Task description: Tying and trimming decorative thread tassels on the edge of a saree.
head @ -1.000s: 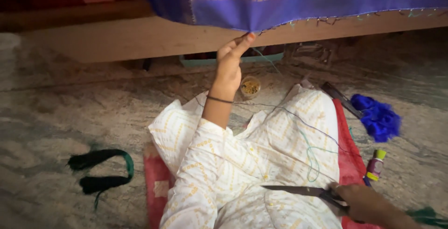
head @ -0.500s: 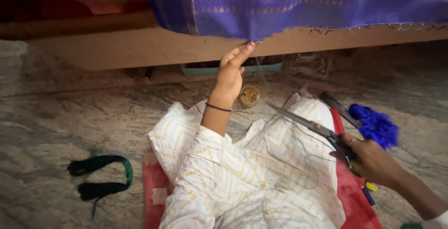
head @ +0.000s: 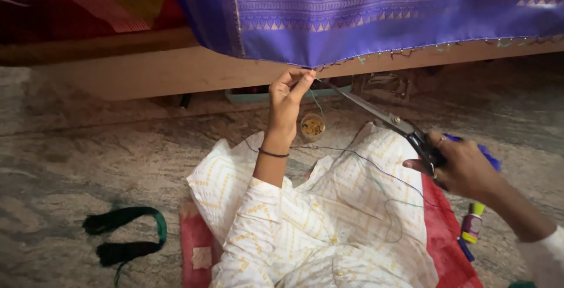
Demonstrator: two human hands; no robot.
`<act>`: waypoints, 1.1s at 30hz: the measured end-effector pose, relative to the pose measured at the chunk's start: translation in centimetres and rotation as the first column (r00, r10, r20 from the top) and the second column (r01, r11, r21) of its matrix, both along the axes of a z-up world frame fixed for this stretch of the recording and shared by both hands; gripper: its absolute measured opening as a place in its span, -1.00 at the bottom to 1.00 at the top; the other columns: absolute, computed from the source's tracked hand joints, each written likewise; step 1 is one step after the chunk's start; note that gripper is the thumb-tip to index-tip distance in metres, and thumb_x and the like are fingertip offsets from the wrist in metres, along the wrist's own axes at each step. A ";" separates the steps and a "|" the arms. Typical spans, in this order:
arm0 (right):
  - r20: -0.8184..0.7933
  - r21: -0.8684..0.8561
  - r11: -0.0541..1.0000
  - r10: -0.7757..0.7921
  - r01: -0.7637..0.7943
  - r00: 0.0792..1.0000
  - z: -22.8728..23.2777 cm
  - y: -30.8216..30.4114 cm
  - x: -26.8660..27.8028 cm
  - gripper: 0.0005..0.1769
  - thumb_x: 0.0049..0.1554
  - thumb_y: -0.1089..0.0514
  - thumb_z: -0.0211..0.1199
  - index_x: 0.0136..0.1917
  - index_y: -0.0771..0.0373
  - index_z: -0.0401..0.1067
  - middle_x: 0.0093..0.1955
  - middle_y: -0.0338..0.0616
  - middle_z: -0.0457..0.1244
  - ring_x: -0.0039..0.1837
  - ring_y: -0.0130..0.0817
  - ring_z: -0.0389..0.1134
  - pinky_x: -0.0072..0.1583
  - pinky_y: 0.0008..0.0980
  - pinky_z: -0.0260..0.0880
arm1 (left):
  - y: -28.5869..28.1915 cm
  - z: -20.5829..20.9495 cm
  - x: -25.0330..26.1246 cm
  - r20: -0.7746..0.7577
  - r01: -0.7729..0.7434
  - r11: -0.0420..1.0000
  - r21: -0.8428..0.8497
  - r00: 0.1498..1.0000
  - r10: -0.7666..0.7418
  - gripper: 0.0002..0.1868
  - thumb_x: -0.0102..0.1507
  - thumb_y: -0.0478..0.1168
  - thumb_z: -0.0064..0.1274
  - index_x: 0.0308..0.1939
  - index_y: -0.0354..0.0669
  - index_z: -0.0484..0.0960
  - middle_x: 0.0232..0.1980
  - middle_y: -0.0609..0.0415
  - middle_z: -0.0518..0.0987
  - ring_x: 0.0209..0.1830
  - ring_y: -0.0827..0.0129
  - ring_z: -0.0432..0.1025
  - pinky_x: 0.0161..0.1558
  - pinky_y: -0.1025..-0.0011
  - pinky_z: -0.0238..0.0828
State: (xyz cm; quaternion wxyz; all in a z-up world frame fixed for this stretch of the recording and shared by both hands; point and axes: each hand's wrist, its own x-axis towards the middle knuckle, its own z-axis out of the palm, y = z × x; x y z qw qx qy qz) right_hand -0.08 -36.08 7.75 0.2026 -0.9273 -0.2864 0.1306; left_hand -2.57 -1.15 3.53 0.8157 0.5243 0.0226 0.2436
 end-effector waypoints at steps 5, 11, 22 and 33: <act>0.006 -0.091 0.996 -0.012 0.013 1.000 0.7 1.2 0.7 -0.34 -0.07 -0.40 0.39 -0.20 0.23 0.30 -0.59 0.02 0.21 -0.52 -0.09 0.32 -0.33 -0.02 0.28 | 0.2 0.5 0.2 0.012 -0.049 0.995 0.092 0.999 0.048 -0.93 0.35 -0.28 0.14 -0.19 -0.22 0.63 -0.16 0.21 0.61 -0.10 0.56 0.44 0.04 0.54 0.34; -0.052 -0.165 0.986 -0.049 0.040 0.997 2.2 1.8 0.5 -0.29 -0.10 -0.45 0.42 -0.30 0.26 0.33 -0.62 0.02 0.16 -0.52 -0.10 0.23 -0.32 -0.06 0.18 | -0.8 0.2 -1.1 -0.073 -0.057 0.993 0.107 0.995 0.065 -0.90 0.35 -0.26 0.12 -0.19 -0.22 0.66 -0.20 0.25 0.60 -0.17 0.62 0.41 -0.04 0.57 0.33; -0.014 -0.163 0.986 0.037 -0.039 0.999 4.0 3.0 1.4 -0.32 -0.07 -0.47 0.35 -0.11 0.19 0.40 -0.61 -0.01 0.21 -0.56 -0.14 0.30 -0.36 -0.09 0.32 | -0.8 0.2 -1.6 -0.072 -0.101 0.985 0.136 0.991 0.112 -0.89 0.36 -0.28 0.15 -0.17 -0.29 0.67 -0.19 0.22 0.62 -0.22 0.65 0.40 -0.14 0.60 0.33; -0.015 -0.322 0.947 -0.023 0.017 1.000 4.6 3.1 0.9 -0.37 -0.01 -0.43 0.28 0.01 0.12 0.42 -0.53 0.00 0.29 -0.47 -0.07 0.39 -0.27 0.01 0.40 | -0.4 -0.3 -1.6 -0.034 -0.092 0.990 0.110 0.995 0.096 -0.90 0.36 -0.31 0.14 -0.15 -0.31 0.66 -0.18 0.14 0.67 -0.18 0.58 0.51 -0.06 0.58 0.46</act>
